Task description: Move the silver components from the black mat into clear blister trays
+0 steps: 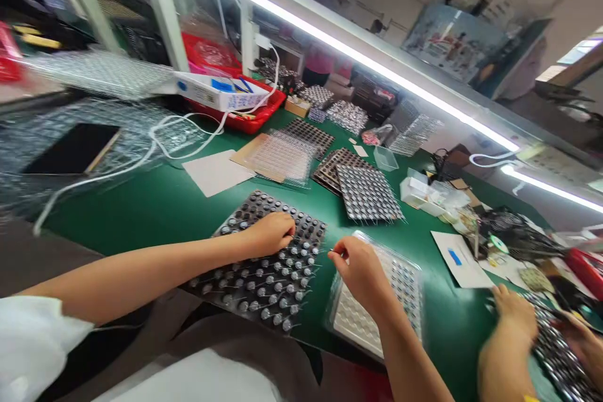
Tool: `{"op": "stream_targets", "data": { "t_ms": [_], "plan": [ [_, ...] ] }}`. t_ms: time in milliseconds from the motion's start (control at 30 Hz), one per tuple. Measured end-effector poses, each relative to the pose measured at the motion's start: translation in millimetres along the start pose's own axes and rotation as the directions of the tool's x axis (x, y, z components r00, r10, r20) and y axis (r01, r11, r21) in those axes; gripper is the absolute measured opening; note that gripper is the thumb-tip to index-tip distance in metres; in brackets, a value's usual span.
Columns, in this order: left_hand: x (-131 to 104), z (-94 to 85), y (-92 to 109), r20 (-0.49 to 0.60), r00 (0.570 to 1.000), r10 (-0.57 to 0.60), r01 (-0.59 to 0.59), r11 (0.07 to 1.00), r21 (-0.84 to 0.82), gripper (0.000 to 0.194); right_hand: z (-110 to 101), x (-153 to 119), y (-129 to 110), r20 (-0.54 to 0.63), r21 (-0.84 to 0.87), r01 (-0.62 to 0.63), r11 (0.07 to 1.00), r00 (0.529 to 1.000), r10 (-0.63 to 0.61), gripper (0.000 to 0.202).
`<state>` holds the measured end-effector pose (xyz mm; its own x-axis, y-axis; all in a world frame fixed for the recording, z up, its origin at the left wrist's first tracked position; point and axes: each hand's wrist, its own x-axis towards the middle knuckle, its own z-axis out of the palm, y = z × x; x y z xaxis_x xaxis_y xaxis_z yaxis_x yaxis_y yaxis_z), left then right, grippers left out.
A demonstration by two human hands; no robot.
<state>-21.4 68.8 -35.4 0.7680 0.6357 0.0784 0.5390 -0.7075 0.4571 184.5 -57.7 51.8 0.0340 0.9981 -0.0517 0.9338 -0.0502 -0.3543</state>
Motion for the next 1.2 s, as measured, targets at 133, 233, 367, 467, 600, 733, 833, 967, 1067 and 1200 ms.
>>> {"op": "stream_targets", "data": {
  "t_ms": [133, 233, 367, 467, 600, 733, 833, 967, 1067, 1200],
  "plan": [
    [-3.4, -11.9, 9.8, -0.045, 0.999, -0.012, 0.008, 0.996, -0.090, 0.012, -38.8, -67.5, 50.8, -0.094, 0.086, -0.191, 0.978, 0.976, 0.198, 0.020],
    [0.5, -19.1, 35.0, -0.020, 1.000, 0.005, -0.009, 0.977, -0.213, 0.014, -46.3, -113.7, 92.0, -0.085, 0.072, -0.309, 0.948, 0.945, 0.314, 0.022],
    [13.9, -4.4, 92.3, 0.093, 0.990, 0.106, -0.068, 0.938, -0.340, 0.011, -32.6, -147.9, 122.2, 0.015, 0.089, -0.334, 0.938, 0.943, 0.334, 0.020],
    [28.1, 21.6, 137.3, 0.181, 0.966, 0.184, -0.102, 0.917, -0.385, 0.010, -21.7, -152.5, 125.2, 0.091, 0.086, -0.313, 0.946, 0.948, 0.305, 0.018],
    [46.4, 54.6, 185.0, 0.260, 0.932, 0.253, -0.146, 0.917, -0.371, 0.011, -13.0, -148.0, 127.4, 0.089, 0.052, -0.323, 0.945, 0.944, 0.318, 0.017],
    [60.2, 75.5, 214.5, 0.326, 0.893, 0.309, -0.209, 0.928, -0.308, 0.015, -6.1, -146.5, 135.8, 0.043, 0.040, -0.392, 0.919, 0.920, 0.391, 0.015],
    [66.1, 80.9, 228.8, 0.392, 0.870, 0.299, -0.238, 0.951, -0.198, 0.018, -4.4, -151.3, 142.0, -0.018, 0.066, -0.403, 0.913, 0.914, 0.405, 0.014],
    [67.7, 79.0, 244.4, 0.403, 0.876, 0.266, -0.262, 0.963, -0.066, 0.020, -8.3, -160.2, 146.8, -0.128, 0.114, -0.407, 0.906, 0.898, 0.420, 0.021],
    [64.2, 77.8, 251.7, 0.402, 0.881, 0.251, -0.261, 0.965, -0.030, 0.021, -12.1, -161.3, 145.7, -0.198, 0.124, -0.390, 0.912, 0.891, 0.408, 0.027],
    [54.7, 73.1, 237.9, 0.345, 0.892, 0.290, -0.270, 0.957, -0.106, 0.035, -14.8, -146.9, 141.5, -0.291, 0.086, -0.339, 0.937, 0.891, 0.349, 0.031]
  ]
}}
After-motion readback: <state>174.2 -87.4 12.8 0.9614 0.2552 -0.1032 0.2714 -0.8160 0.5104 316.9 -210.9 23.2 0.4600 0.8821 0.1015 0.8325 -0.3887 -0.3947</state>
